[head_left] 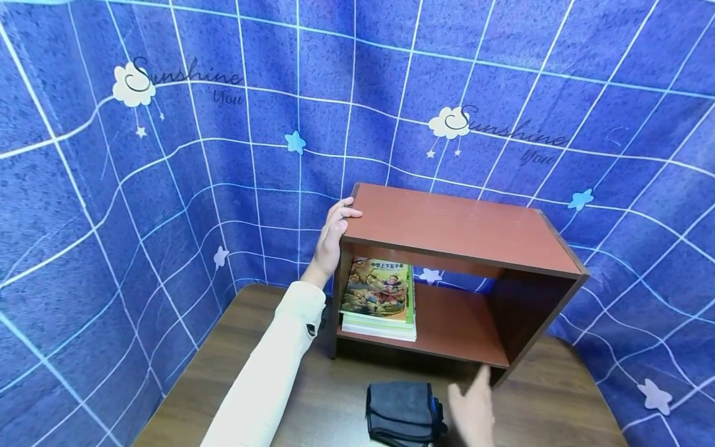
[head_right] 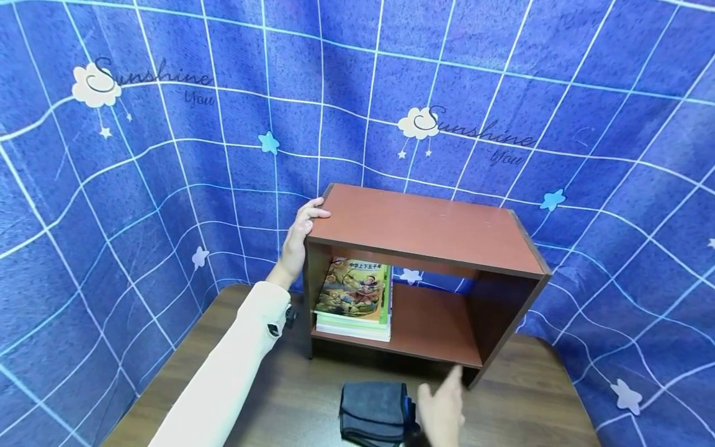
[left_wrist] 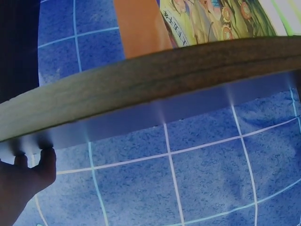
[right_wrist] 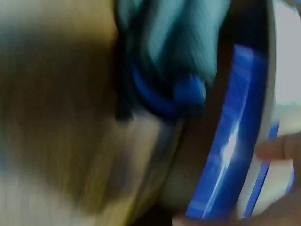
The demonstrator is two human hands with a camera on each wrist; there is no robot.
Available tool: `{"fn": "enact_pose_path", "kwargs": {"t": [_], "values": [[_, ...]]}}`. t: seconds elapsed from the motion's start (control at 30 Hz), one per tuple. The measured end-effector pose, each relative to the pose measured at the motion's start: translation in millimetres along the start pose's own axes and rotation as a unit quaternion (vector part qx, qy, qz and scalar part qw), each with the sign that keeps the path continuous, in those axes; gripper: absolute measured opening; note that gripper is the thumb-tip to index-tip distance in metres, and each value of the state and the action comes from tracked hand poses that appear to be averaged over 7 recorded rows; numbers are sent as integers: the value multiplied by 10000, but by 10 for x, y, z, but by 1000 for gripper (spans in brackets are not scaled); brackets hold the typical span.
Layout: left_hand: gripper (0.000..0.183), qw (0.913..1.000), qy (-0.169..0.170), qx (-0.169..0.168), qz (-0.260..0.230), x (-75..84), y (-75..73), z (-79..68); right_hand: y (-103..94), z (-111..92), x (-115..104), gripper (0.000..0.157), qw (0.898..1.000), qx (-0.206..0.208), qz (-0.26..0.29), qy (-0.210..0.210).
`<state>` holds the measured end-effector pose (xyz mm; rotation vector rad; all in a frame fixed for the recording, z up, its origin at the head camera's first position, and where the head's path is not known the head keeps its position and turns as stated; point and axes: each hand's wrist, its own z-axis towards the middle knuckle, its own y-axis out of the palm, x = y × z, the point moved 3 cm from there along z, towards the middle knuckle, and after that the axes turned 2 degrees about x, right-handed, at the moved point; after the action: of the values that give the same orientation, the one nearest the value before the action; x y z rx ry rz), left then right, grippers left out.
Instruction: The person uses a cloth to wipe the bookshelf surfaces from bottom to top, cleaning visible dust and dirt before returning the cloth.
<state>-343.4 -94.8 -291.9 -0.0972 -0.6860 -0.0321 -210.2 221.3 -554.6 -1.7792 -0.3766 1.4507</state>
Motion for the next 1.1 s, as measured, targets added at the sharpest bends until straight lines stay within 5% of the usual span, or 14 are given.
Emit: {"fn": "enact_pose_path", "kwargs": {"t": [0.1,0.23,0.37,0.67,1.1], "values": [[38,10000,-3,19,18,-8,-6,-4,329,-237,-231,63,9876,-599,-1004,-1046],[39,9999,-87,64,27,-46,9,-20,608,-425,-416,45,9410,-969,-2113,-2458],[39,10000,-72,39,32,-64,39,-21,740,-457,-417,45,9161,-1231,-2449,-2927],[39,9997,-41,233,22,-57,-1,-10,893,-404,-214,69,9038,-1514,-2191,-3350],[39,9991,-9,414,42,-38,18,-27,761,-448,-297,58,9198,-1221,-2294,-2941]]}}
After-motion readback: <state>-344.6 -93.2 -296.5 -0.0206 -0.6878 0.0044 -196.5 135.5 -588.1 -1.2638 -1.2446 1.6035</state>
